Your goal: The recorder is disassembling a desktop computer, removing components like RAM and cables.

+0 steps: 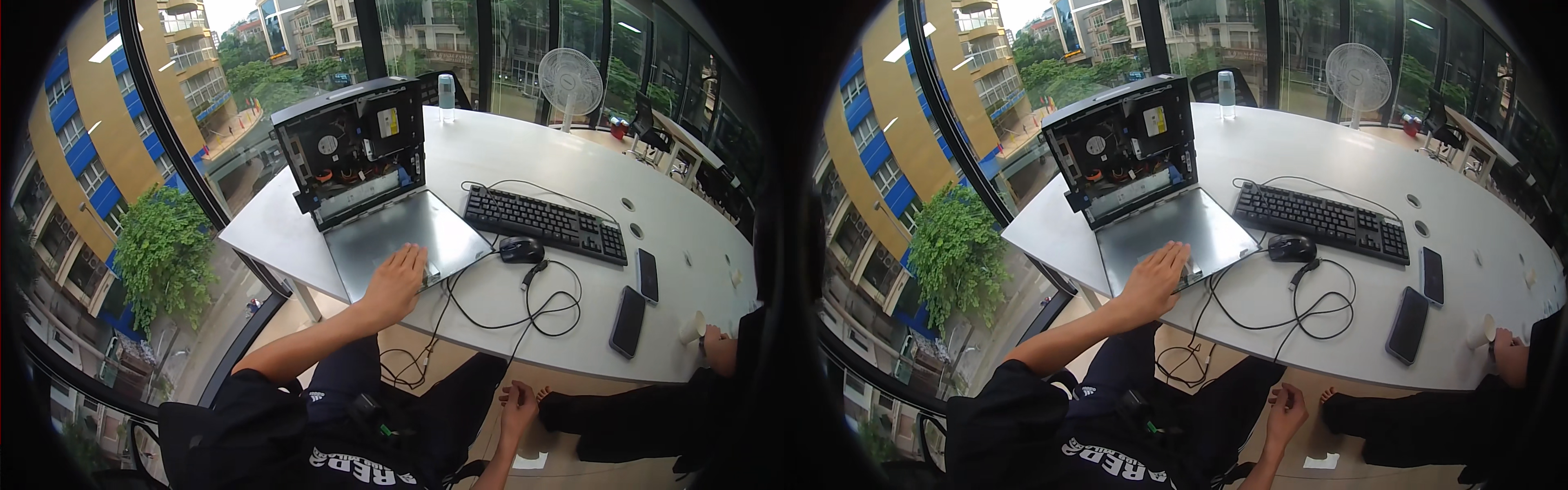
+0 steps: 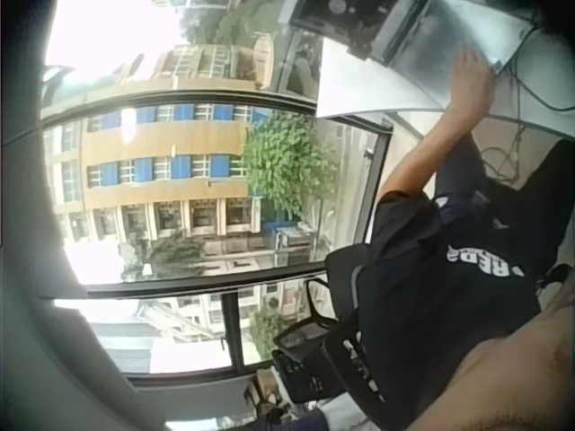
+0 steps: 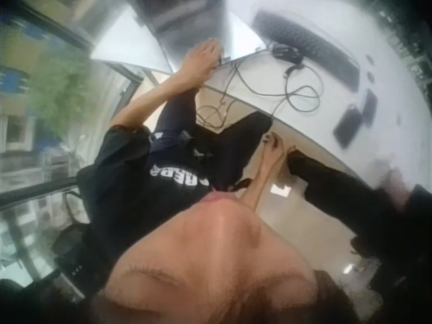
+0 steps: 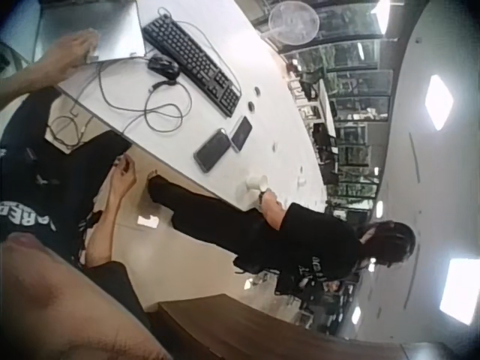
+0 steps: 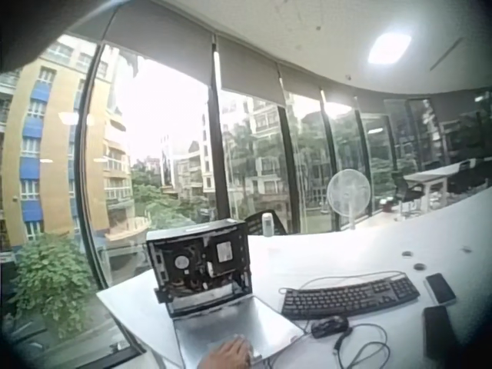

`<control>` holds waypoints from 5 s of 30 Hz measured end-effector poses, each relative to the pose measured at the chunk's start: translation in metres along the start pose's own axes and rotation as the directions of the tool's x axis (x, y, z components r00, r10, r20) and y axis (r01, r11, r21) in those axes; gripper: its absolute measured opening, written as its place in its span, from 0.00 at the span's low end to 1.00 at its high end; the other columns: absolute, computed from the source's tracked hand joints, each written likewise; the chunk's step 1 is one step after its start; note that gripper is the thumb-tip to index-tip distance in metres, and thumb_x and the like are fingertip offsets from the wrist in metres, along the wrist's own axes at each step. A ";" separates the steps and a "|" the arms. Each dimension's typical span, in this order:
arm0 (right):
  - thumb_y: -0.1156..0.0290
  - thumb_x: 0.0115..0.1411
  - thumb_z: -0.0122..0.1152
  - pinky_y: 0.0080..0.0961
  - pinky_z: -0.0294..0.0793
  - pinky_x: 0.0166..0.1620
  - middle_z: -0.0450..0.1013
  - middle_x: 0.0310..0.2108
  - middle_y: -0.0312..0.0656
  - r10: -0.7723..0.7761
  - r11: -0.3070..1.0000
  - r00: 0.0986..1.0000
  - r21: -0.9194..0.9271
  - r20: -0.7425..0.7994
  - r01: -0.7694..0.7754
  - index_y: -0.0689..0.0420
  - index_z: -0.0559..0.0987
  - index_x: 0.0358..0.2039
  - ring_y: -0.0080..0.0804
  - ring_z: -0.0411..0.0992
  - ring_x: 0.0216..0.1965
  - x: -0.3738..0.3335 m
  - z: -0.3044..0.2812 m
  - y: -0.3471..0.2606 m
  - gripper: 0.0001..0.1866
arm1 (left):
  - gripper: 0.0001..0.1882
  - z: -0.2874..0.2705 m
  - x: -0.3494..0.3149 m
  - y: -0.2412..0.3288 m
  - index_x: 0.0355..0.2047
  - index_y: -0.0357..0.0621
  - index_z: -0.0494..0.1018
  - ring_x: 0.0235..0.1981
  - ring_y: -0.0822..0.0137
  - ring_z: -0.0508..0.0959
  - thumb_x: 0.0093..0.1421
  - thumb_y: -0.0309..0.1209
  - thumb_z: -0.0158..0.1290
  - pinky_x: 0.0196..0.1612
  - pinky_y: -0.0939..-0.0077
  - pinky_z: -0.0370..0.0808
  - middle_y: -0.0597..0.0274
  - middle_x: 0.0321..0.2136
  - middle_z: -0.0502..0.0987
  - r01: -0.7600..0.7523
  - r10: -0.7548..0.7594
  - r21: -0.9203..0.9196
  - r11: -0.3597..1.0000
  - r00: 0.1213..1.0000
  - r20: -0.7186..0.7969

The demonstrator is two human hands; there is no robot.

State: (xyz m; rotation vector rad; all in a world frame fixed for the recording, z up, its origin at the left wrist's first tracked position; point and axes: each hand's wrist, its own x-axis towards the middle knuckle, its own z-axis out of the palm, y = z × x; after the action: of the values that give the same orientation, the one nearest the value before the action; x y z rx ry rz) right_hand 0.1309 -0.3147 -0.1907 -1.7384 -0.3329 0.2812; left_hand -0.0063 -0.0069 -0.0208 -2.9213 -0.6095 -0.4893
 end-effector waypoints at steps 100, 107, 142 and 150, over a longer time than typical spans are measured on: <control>0.85 0.57 0.51 0.24 0.79 0.35 0.80 0.38 0.48 -0.001 1.000 1.000 0.004 0.006 0.001 0.64 0.79 0.43 0.32 0.81 0.37 -0.003 0.011 -0.010 0.15 | 0.18 0.024 0.169 0.060 0.42 0.33 0.80 0.37 0.60 0.83 0.62 0.38 0.56 0.42 0.70 0.78 0.51 0.34 0.84 -0.041 0.206 -0.531 0.846 0.944 0.256; 0.84 0.58 0.50 0.26 0.80 0.34 0.80 0.38 0.47 0.049 0.999 0.998 -0.017 -0.029 -0.049 0.65 0.79 0.43 0.32 0.81 0.33 -0.001 0.005 -0.011 0.14 | 0.15 0.005 0.112 0.052 0.40 0.36 0.81 0.41 0.56 0.82 0.62 0.36 0.58 0.48 0.66 0.75 0.50 0.39 0.83 -0.117 0.254 -0.600 0.791 0.956 0.148; 0.78 0.65 0.51 0.19 0.76 0.32 0.78 0.38 0.40 0.044 0.999 0.998 -0.007 -0.040 -0.045 0.62 0.78 0.44 0.26 0.79 0.31 0.003 0.004 0.009 0.10 | 0.10 0.034 0.046 0.020 0.29 0.43 0.73 0.35 0.60 0.74 0.55 0.35 0.59 0.43 0.66 0.69 0.61 0.27 0.73 -0.146 0.114 -0.310 0.940 0.986 -0.120; 0.79 0.65 0.51 0.19 0.77 0.32 0.79 0.37 0.41 0.046 0.999 0.998 -0.007 -0.046 -0.047 0.63 0.78 0.43 0.26 0.79 0.31 0.003 0.003 0.009 0.09 | 0.11 0.041 0.046 0.002 0.25 0.44 0.73 0.34 0.60 0.73 0.55 0.36 0.60 0.45 0.66 0.69 0.60 0.27 0.73 -0.186 0.120 -0.308 0.933 0.968 -0.221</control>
State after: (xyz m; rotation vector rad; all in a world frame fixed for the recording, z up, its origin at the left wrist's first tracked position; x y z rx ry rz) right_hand 0.1329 -0.3125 -0.2005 -1.7600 -0.2610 0.2736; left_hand 0.0463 0.0161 -0.0435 -3.1327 -0.2918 -0.9306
